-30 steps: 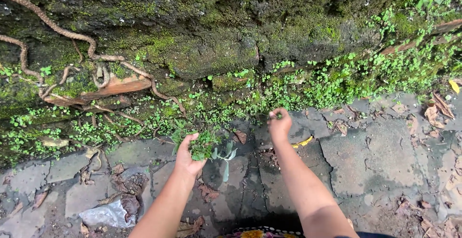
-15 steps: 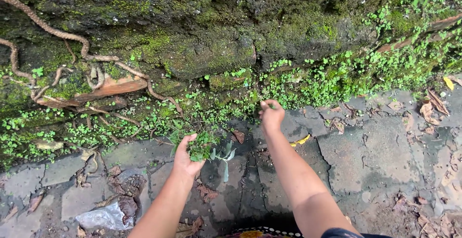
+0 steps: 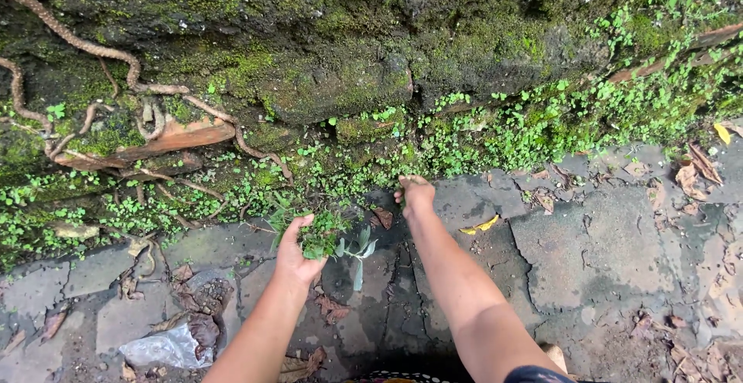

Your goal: Picking small plants or moss from a stone wall.

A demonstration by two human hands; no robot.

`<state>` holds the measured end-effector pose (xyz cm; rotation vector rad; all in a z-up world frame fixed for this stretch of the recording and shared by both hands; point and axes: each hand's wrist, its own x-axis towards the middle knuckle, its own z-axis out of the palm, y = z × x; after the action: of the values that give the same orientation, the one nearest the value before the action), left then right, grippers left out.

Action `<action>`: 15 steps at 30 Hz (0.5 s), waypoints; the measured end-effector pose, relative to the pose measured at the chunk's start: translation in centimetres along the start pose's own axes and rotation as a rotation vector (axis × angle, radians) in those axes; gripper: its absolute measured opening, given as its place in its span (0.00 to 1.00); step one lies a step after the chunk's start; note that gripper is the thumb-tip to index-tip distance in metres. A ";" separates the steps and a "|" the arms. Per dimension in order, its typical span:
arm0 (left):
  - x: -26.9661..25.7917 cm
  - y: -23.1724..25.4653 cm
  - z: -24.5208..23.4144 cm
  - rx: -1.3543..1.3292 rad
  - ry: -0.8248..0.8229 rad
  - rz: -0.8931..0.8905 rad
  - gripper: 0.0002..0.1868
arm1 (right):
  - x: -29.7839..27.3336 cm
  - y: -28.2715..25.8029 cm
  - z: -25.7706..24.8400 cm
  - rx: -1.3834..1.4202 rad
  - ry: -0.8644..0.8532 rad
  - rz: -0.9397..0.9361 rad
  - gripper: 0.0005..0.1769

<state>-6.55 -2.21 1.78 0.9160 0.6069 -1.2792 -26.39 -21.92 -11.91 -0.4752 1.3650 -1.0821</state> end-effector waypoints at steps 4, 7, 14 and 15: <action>-0.5 0.1 0.5 0.003 -0.005 -0.011 0.16 | -1.3 -2.0 -2.5 -0.002 0.028 0.022 0.03; 0.5 0.1 -0.2 0.002 -0.006 -0.007 0.16 | -1.0 -2.7 -5.6 0.004 0.079 0.000 0.02; -0.6 -0.8 1.3 0.034 0.002 -0.002 0.17 | -1.3 -8.5 -4.6 0.102 0.112 -0.328 0.13; -0.4 -0.9 1.2 0.035 0.005 -0.002 0.18 | -0.9 -9.0 -4.1 0.112 0.101 -0.385 0.17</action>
<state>-7.64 -3.02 2.46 0.9484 0.5911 -1.2929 -33.14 -24.15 -4.93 -0.6237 1.3216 -1.5065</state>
